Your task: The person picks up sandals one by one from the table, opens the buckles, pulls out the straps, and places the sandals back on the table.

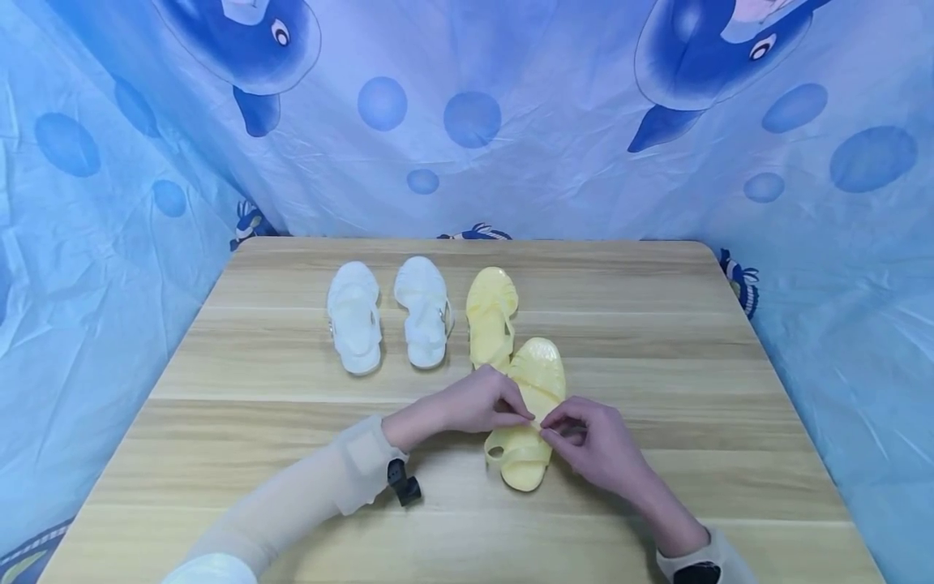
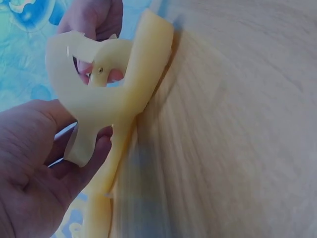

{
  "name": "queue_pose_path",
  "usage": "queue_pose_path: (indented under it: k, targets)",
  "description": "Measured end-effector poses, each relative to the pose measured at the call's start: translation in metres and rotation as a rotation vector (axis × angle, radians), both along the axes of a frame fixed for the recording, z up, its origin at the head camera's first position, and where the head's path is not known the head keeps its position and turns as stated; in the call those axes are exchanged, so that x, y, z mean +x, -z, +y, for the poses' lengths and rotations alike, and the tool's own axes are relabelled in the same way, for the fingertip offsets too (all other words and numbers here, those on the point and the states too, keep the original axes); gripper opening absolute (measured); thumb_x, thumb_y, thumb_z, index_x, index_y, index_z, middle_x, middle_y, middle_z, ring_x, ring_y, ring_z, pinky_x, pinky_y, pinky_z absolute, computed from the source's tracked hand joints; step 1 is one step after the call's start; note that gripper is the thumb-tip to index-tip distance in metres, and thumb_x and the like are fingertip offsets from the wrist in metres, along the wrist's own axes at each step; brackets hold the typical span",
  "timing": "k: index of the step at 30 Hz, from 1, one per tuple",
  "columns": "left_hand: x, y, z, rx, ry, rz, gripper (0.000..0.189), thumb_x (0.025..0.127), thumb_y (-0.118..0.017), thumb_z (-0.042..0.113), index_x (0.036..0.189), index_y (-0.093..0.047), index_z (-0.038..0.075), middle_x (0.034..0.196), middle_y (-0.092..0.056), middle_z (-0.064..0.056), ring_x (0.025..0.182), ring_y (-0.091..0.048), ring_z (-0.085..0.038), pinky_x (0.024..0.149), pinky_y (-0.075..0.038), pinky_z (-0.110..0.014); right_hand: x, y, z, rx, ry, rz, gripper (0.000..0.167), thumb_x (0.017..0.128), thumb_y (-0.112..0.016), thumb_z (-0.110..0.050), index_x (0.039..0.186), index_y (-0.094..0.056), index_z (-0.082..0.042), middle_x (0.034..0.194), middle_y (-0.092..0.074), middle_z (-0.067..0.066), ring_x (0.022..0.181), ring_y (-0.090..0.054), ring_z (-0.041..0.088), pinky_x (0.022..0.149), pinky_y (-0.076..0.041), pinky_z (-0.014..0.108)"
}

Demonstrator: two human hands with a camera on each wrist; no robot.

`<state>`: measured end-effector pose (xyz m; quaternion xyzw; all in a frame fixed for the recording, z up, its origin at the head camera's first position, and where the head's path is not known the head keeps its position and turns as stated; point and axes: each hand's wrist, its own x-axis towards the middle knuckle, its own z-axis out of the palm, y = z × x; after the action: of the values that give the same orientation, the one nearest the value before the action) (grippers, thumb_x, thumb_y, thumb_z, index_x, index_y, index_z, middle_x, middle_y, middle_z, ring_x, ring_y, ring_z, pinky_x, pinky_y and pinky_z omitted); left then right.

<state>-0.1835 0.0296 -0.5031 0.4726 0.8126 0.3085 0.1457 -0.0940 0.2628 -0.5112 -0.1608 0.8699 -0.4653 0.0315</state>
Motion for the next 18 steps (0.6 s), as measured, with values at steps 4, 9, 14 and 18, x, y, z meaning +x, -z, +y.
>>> queue_pose_path:
  k: [4, 9, 14, 18]
  targets:
    - [0.001, -0.003, 0.004, -0.005, -0.003, 0.025, 0.019, 0.096, -0.080, 0.020, 0.113, -0.083, 0.013, 0.103, -0.084, 0.000, 0.083, -0.071, -0.004, 0.077, -0.049, -0.006, 0.000, 0.001, 0.000, 0.002, 0.003, 0.010, 0.018, 0.089, -0.084, -0.004, 0.096, -0.077, -0.019, 0.093, -0.076, -0.007, 0.080, -0.072, 0.002, 0.067, -0.065, 0.025]
    - [-0.001, -0.005, 0.011, -0.008, 0.042, 0.052, 0.016, 0.098, -0.078, 0.019, 0.113, -0.083, 0.015, 0.106, -0.084, 0.002, 0.088, -0.075, -0.005, 0.080, -0.051, -0.006, 0.001, 0.002, -0.001, -0.001, 0.002, 0.028, 0.022, 0.088, -0.084, 0.000, 0.096, -0.077, -0.019, 0.093, -0.076, -0.007, 0.079, -0.073, 0.002, 0.065, -0.064, 0.025]
    - [-0.002, -0.001, 0.006, 0.012, 0.043, 0.010, 0.010, 0.098, -0.078, 0.017, 0.105, -0.085, 0.014, 0.096, -0.084, 0.002, 0.078, -0.068, 0.004, 0.074, -0.049, -0.004, 0.000, 0.002, 0.000, 0.000, 0.001, 0.027, 0.020, 0.088, -0.084, -0.002, 0.095, -0.076, -0.019, 0.091, -0.076, -0.007, 0.079, -0.072, 0.002, 0.065, -0.064, 0.025]
    - [-0.003, 0.000, 0.001, 0.011, 0.020, -0.008, 0.010, 0.098, -0.078, 0.016, 0.103, -0.085, 0.012, 0.095, -0.084, 0.001, 0.077, -0.065, 0.006, 0.073, -0.048, -0.004, -0.002, 0.001, 0.002, -0.001, -0.008, 0.017, 0.017, 0.089, -0.084, -0.003, 0.096, -0.077, -0.017, 0.092, -0.076, -0.003, 0.079, -0.072, 0.002, 0.065, -0.064, 0.025]
